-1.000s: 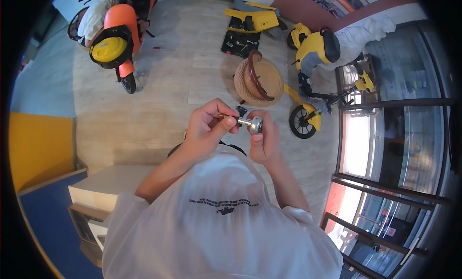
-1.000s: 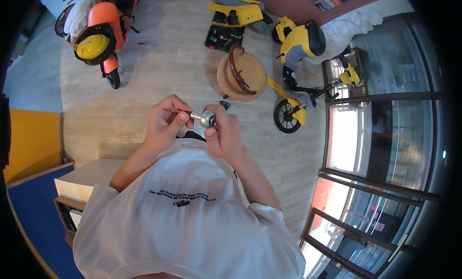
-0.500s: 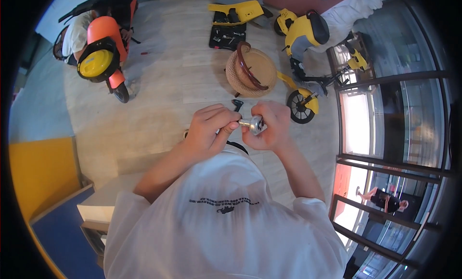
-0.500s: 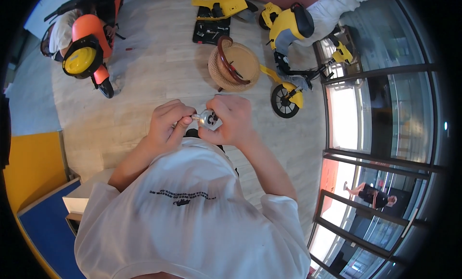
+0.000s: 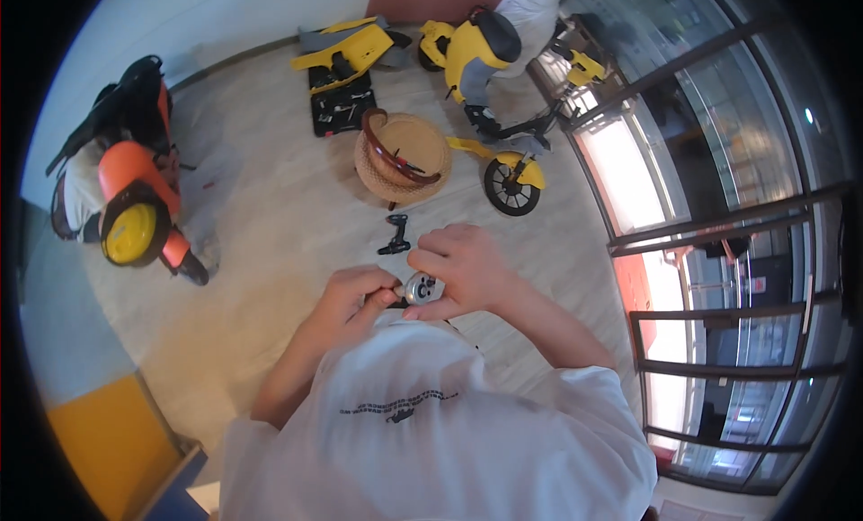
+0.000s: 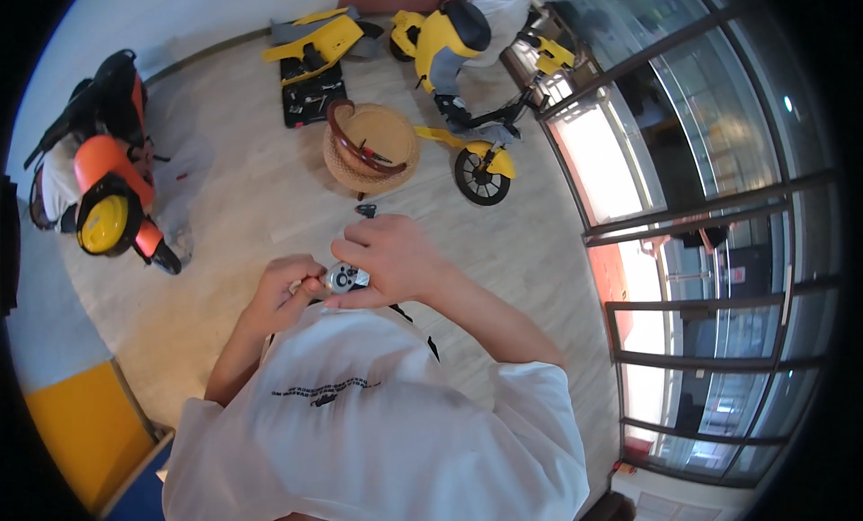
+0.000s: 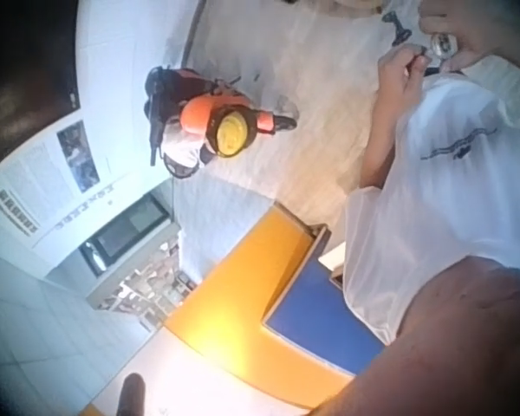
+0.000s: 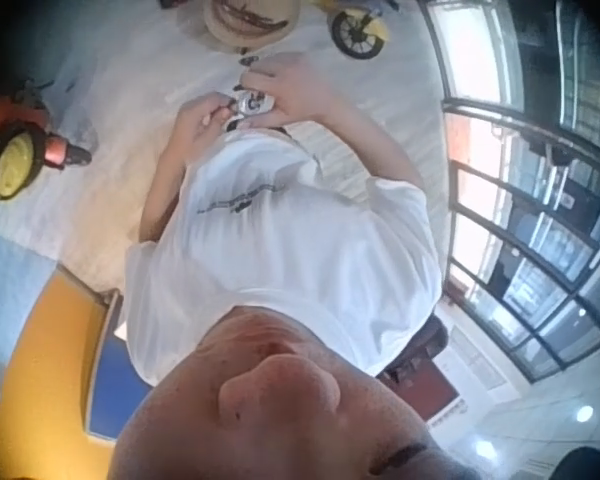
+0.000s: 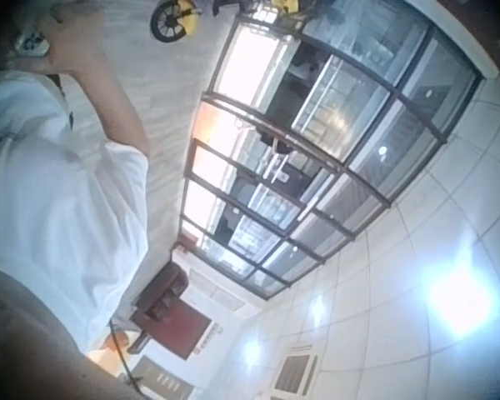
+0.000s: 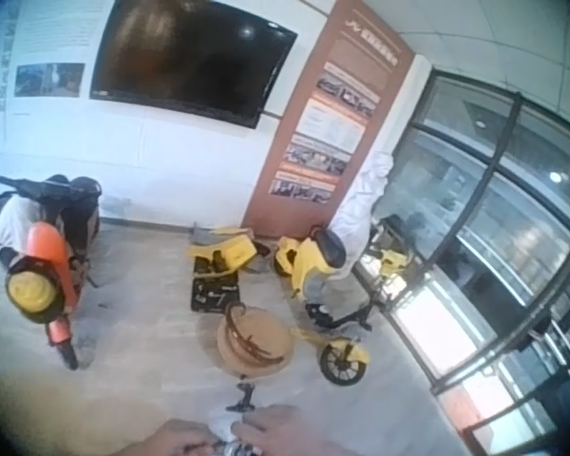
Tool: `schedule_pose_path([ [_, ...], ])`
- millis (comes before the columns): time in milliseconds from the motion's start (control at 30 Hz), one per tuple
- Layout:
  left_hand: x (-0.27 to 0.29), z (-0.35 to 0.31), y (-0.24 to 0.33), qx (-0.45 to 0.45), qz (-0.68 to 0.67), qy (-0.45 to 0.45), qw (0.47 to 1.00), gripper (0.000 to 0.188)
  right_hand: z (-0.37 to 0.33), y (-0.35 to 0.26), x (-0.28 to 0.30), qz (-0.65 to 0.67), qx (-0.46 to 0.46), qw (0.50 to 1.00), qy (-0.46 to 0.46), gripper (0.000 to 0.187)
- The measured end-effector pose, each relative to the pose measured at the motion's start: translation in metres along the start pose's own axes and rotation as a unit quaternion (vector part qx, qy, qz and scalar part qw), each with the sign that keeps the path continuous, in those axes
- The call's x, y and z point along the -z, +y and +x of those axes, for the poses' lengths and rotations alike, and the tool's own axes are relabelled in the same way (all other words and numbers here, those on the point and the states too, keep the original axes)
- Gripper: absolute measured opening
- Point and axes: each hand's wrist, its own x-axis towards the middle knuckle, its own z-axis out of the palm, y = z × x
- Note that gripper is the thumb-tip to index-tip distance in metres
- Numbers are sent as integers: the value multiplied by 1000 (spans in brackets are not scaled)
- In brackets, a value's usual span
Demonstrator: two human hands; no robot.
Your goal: The recorder is assembling a socket wrench by attaching a socket and an extension bar.
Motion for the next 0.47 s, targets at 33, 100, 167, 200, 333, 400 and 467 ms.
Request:
schedule_pose_path([
  [33,-4,0,-5,42,-46,-29,998,8,-4,1,-2,-7,-7,1000,6,58],
  [100,-14,4,-16,54,-75,-57,994,9,-20,8,-6,-12,-1,1000,8,59],
  [167,-28,11,-25,80,-109,-79,988,12,-38,15,-8,-16,-28,999,1,59],
  [200,-34,16,-28,73,-112,-94,986,12,-49,17,-8,-11,-48,999,-12,58],
  [333,-60,39,-45,139,-64,-199,968,12,-99,27,-8,-16,-109,994,-15,59],
  [400,-75,46,-59,140,-31,-248,958,13,-118,32,-6,-27,-145,989,-27,61],
  [467,-91,60,-77,210,-61,-292,931,18,-140,41,-13,-20,-170,985,-9,63],
])
